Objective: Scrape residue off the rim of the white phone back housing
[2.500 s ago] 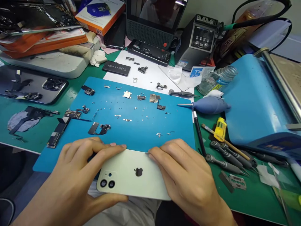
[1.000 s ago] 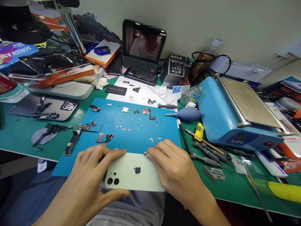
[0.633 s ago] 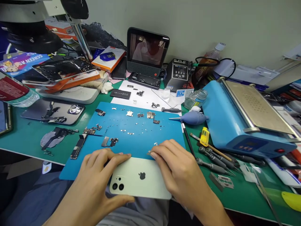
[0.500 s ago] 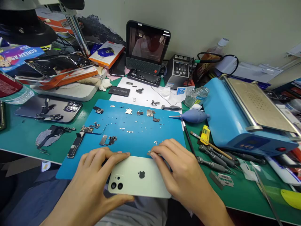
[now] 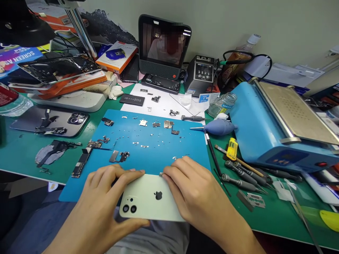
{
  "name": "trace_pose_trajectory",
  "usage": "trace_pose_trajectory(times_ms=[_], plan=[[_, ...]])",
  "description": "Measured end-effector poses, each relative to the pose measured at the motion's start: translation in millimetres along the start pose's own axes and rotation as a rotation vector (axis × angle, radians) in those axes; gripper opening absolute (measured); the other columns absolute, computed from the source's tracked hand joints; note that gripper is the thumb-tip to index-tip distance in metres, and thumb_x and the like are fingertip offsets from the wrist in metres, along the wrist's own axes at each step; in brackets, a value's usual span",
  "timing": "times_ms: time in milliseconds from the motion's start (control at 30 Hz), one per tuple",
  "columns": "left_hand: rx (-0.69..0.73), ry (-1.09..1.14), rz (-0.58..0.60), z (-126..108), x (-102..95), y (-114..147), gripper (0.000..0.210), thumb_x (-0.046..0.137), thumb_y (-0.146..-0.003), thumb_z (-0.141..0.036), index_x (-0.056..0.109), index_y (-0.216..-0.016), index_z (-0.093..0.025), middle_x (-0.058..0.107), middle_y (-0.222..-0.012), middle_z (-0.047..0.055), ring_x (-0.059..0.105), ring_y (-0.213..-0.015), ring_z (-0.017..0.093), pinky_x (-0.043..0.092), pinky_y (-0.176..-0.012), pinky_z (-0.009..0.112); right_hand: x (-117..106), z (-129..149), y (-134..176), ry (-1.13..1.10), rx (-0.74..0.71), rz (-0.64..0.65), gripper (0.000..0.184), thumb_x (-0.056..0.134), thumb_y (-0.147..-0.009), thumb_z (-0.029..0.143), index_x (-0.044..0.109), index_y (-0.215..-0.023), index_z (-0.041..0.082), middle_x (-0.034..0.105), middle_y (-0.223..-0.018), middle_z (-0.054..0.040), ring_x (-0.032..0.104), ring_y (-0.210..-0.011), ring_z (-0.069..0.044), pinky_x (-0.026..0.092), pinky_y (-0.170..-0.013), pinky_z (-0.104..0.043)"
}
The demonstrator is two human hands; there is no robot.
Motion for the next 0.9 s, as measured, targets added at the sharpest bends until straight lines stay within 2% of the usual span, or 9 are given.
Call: trace_pose_trajectory(times_ms=[200, 400, 700, 900], plan=[[-0.005, -0.018, 0.015, 0.0, -0.9, -0.2, 0.103, 0.110, -0.065, -0.044, 0.050, -0.148, -0.029, 0.067, -0.119, 0.003, 0.060, -0.121, 0.033, 0.040, -0.104, 0.050, -1.1, -1.8, 0.0, 0.066, -0.062, 0.040, 0.011, 0.058, -0.115, 0.011, 0.068, -0.118, 0.015, 0.068, -0.100, -0.0059, 0.059, -0.091, -0.019, 0.048, -0.080, -0.036], [-0.012, -0.023, 0.032, -0.7, -2.9, -0.6, 0.104, 0.110, -0.066, -0.043, 0.048, -0.148, -0.029, 0.067, -0.120, 0.003, 0.059, -0.122, 0.032, 0.040, -0.105, 0.049, -0.2, -2.5, 3.5, 0.097, -0.112, 0.033, 0.021, 0.056, -0.109, -0.001, 0.067, -0.122, 0.011, 0.065, -0.102, -0.0078, 0.058, -0.096, -0.020, 0.049, -0.083, -0.037], [-0.022, 0.005, 0.049, 0.7, -4.3, -0.5, 0.100, 0.108, -0.068, -0.034, 0.049, -0.149, -0.028, 0.065, -0.121, 0.003, 0.058, -0.123, 0.032, 0.042, -0.104, 0.049, -2.5, -1.8, 5.1, 0.109, -0.120, 0.047, 0.021, 0.057, -0.108, -0.003, 0.067, -0.122, 0.009, 0.061, -0.099, -0.0069, 0.055, -0.094, -0.019, 0.049, -0.083, -0.037], [-0.027, 0.015, 0.047, 1.7, -4.0, 0.4, 0.098, 0.107, -0.069, -0.036, 0.049, -0.149, -0.029, 0.065, -0.120, 0.004, 0.060, -0.121, 0.034, 0.046, -0.102, 0.051, -2.6, 0.8, 5.6, 0.135, -0.123, 0.024, 0.021, 0.057, -0.107, -0.003, 0.069, -0.120, 0.009, 0.062, -0.098, -0.0070, 0.057, -0.092, -0.019, 0.050, -0.083, -0.036]])
Point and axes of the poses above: each hand's wrist, its own y-axis away from the middle knuckle, its own x-axis out of the palm, z = x × y, the point moved 3 cm from there along -y, towards the middle knuckle
